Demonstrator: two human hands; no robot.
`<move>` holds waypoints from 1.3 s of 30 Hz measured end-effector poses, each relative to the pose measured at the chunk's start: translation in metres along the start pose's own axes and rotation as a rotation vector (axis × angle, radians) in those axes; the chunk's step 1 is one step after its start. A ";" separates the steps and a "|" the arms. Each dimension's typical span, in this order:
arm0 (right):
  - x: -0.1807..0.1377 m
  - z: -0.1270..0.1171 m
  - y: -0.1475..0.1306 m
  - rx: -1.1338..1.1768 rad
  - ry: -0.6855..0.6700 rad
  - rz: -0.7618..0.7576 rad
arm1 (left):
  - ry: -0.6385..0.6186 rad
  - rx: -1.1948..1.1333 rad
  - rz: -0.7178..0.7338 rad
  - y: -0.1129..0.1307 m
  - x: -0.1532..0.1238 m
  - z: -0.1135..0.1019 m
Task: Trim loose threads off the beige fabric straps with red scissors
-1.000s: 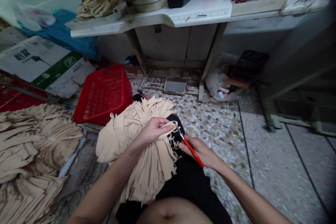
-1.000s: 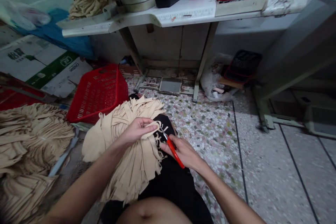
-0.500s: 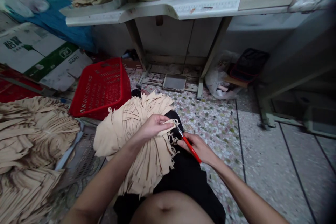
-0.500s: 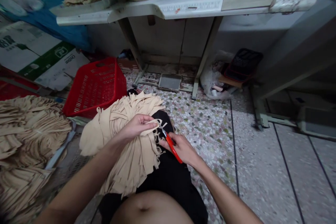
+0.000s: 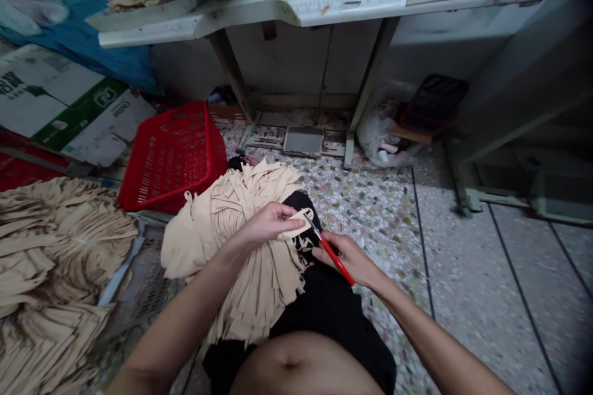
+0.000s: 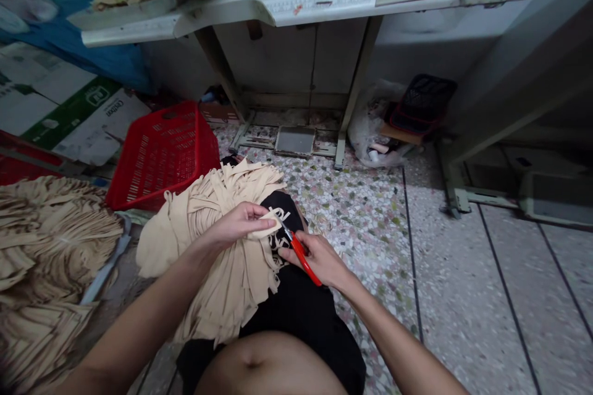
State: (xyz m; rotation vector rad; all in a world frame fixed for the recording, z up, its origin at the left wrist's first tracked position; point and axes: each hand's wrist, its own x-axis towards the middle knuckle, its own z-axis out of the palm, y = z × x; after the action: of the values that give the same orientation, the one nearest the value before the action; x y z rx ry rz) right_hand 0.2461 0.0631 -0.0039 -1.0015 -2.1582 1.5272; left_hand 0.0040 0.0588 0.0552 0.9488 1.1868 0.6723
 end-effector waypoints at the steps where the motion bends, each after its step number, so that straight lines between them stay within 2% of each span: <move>1: 0.001 0.000 -0.001 -0.002 0.002 -0.001 | -0.011 -0.002 -0.018 0.001 0.000 0.002; 7: 0.001 0.010 0.009 0.079 0.052 0.083 | -0.067 0.032 -0.025 -0.003 0.000 0.006; 13: -0.013 0.024 0.019 0.387 0.110 0.256 | -0.104 0.235 0.117 0.000 -0.011 0.007; 15: -0.018 0.025 0.024 0.439 0.152 0.316 | -0.168 0.352 0.165 0.002 -0.023 0.010; 18: -0.020 0.022 0.034 0.452 0.182 0.348 | -0.391 0.474 0.155 0.001 -0.044 0.016; 19: -0.020 0.021 0.036 0.452 0.179 0.347 | -0.437 0.479 0.141 0.000 -0.049 0.016; 20: -0.019 0.020 0.038 0.450 0.173 0.346 | -0.423 0.462 0.132 -0.001 -0.053 0.013; 21: -0.017 0.018 0.038 0.445 0.170 0.347 | -0.336 0.435 0.135 -0.002 -0.055 0.009; 22: -0.015 0.018 0.037 0.438 0.169 0.348 | -0.171 0.416 0.152 -0.002 -0.055 0.002; 25: -0.009 0.017 0.029 0.416 0.171 0.337 | 0.545 0.520 0.224 -0.006 -0.053 -0.029; 26: -0.006 0.018 0.025 0.413 0.173 0.333 | 0.744 0.648 0.215 -0.008 -0.051 -0.040; 27: -0.004 0.019 0.022 0.410 0.172 0.330 | 0.848 0.775 0.160 -0.012 -0.050 -0.050; 29: 0.000 0.023 0.018 0.402 0.165 0.330 | 0.883 0.935 0.045 -0.022 -0.048 -0.065; 31: 0.002 0.026 0.017 0.393 0.154 0.330 | 0.816 0.934 -0.003 -0.034 -0.045 -0.071; 35: 0.003 0.029 0.020 0.382 0.127 0.330 | 0.694 0.533 0.134 -0.049 -0.040 -0.070; 39: 0.001 0.028 0.022 0.371 0.109 0.341 | 0.515 0.102 0.238 -0.044 -0.045 -0.065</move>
State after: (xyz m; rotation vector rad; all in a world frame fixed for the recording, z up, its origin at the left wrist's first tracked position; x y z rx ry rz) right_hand 0.2358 0.0487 -0.0352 -1.3257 -1.6052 1.8842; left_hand -0.0725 0.0169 0.0312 1.0463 1.5843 1.0998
